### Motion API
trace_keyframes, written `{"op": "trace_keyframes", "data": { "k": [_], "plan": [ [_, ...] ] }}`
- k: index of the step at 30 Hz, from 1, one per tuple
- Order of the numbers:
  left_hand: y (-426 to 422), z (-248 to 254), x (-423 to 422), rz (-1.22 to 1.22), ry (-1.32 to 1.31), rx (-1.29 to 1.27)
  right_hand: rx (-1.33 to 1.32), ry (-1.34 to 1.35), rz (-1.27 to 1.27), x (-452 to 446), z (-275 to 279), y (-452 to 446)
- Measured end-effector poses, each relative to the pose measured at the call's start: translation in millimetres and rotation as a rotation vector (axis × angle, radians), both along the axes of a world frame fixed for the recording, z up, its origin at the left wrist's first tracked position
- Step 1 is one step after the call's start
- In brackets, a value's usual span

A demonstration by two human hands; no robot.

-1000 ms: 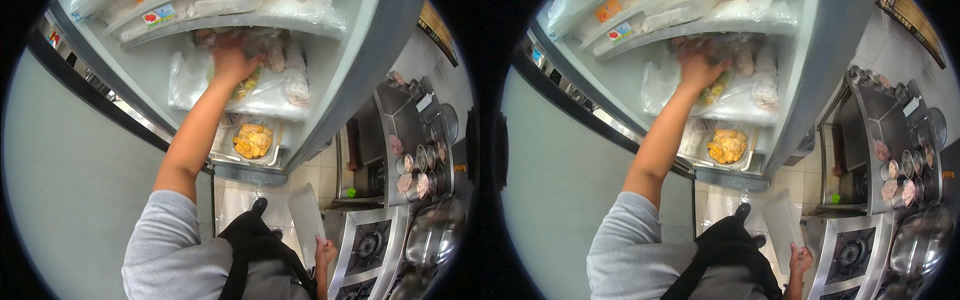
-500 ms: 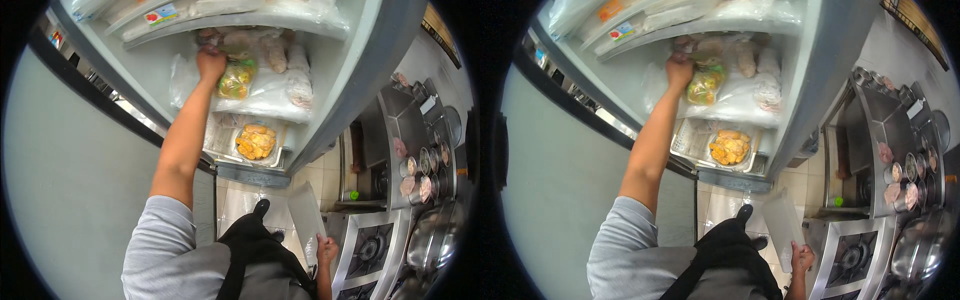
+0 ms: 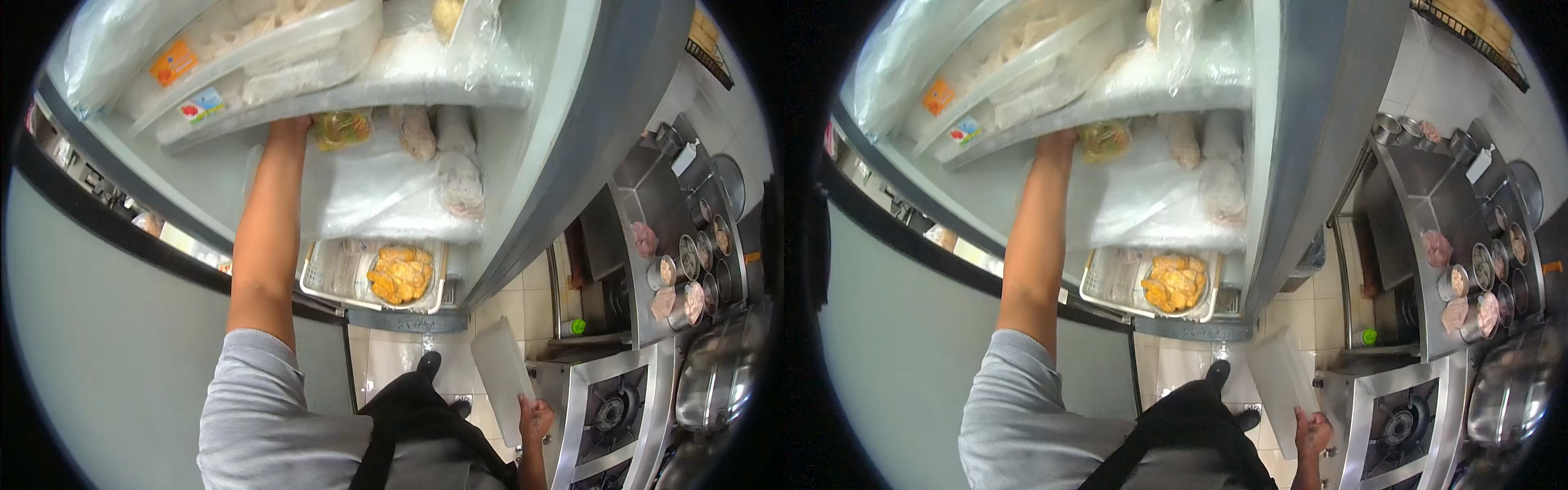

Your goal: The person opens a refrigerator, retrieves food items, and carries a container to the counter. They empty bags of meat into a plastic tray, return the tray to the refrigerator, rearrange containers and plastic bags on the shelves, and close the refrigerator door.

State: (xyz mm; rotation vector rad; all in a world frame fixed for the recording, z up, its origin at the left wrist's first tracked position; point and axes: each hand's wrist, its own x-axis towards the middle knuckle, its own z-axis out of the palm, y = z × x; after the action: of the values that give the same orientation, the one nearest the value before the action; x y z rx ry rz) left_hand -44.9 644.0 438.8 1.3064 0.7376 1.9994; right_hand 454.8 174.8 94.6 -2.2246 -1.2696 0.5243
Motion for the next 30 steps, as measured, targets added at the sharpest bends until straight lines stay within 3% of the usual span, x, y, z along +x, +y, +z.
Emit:
{"op": "trace_keyframes", "data": {
  "k": [8,11,18,20,23,24,28,29,30],
  "plan": [
    [95.2,-19.6,1.2,0.452,0.553,-0.137,0.141,0.239,-0.148,-30.1,0.4,24.5],
    [113.3,-25.8,0.2,0.618,0.764,-0.214,0.076,0.047,-0.083,-36.8,0.3,28.3],
    [122.6,-34.7,10.2,0.781,1.026,-0.261,0.062,0.013,-0.010,-31.0,-10.1,30.2],
    [121.8,-32.7,15.5,0.809,1.075,-0.241,0.006,0.144,-0.082,-32.8,0.9,33.1],
    [108.1,-39.3,30.5,0.858,1.143,-0.161,0.117,0.073,-0.013,-27.5,-16.7,22.9],
    [97.6,-42.3,37.9,0.882,1.163,-0.103,0.191,0.127,-0.012,-35.9,0.1,25.7],
    [43.4,-67.6,92.8,0.920,1.333,0.155,0.128,0.015,0.053,-21.6,-3.6,10.7],
    [-4.6,-45.2,123.3,0.510,1.130,-0.546,0.109,0.096,0.029,-18.2,-5.1,6.8],
    [-26.2,-45.9,141.3,0.521,1.243,-0.728,0.094,0.170,0.001,-14.9,-8.6,5.2]
  ]
}}
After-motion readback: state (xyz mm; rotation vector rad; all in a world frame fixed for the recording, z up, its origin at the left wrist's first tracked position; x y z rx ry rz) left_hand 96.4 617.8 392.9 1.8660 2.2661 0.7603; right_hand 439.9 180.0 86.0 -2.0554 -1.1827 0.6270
